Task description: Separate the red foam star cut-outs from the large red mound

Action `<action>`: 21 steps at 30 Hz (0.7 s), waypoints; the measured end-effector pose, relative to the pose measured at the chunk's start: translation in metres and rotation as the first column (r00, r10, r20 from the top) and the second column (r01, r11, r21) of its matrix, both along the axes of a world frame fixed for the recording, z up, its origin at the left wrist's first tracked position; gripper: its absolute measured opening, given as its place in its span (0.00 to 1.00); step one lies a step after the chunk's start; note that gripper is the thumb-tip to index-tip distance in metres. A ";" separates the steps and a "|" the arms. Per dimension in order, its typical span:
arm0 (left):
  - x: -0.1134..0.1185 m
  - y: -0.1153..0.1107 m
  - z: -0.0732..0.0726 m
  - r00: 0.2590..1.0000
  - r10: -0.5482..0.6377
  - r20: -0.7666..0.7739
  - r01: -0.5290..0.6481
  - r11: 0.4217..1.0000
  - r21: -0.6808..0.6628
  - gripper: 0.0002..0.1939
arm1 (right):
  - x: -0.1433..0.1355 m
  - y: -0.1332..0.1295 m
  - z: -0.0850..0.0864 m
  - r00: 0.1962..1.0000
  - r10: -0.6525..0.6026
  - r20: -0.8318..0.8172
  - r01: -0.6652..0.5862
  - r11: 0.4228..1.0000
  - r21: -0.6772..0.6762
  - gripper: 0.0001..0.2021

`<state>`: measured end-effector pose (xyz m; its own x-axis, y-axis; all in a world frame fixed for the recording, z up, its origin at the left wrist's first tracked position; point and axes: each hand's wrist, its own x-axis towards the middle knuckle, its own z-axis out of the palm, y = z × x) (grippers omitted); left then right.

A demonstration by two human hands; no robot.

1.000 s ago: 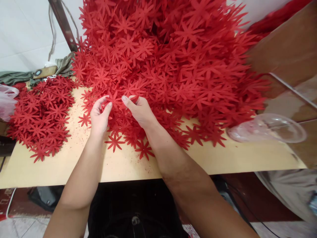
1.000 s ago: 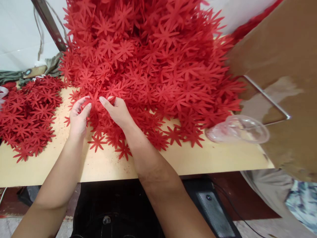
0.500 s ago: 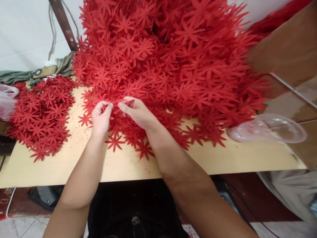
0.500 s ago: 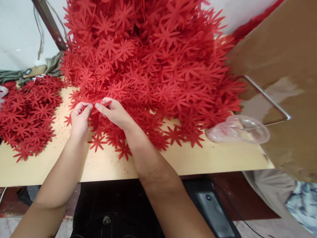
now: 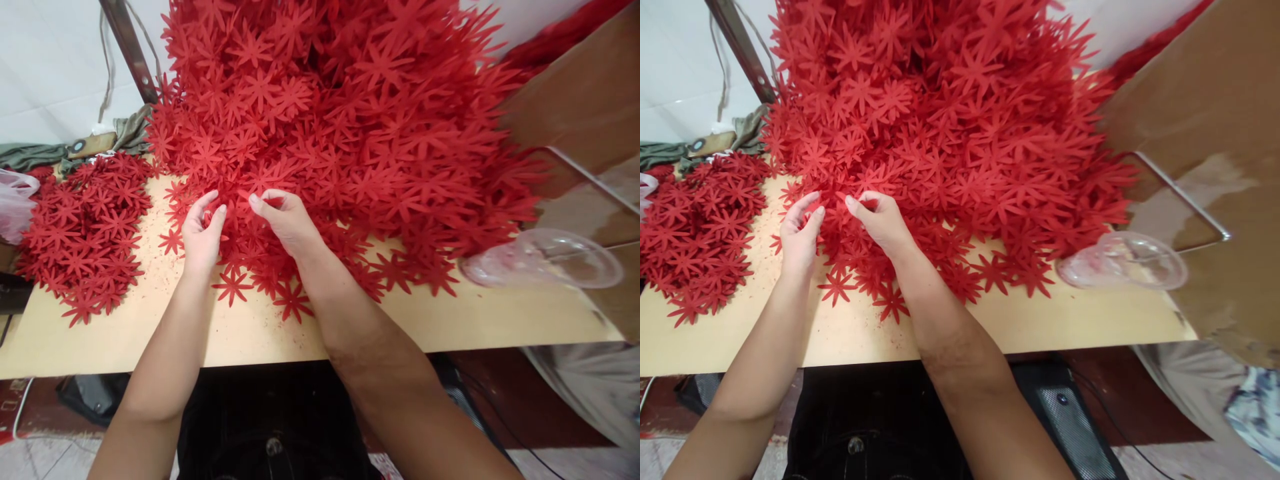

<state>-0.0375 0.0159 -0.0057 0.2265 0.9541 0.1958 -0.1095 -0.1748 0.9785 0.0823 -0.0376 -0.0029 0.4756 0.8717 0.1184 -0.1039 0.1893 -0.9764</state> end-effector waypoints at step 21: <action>0.002 -0.011 0.003 0.984 -0.177 -0.007 0.176 0.980 -0.088 0.10 | -0.007 -0.004 0.004 0.982 0.174 0.075 -0.175 0.985 0.005 0.28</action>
<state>-0.0350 0.0046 -0.0025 0.3951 0.9122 0.1090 -0.1160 -0.0681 0.9909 0.0749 -0.0415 0.0014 0.3057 0.9389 0.1582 -0.0636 0.1859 -0.9805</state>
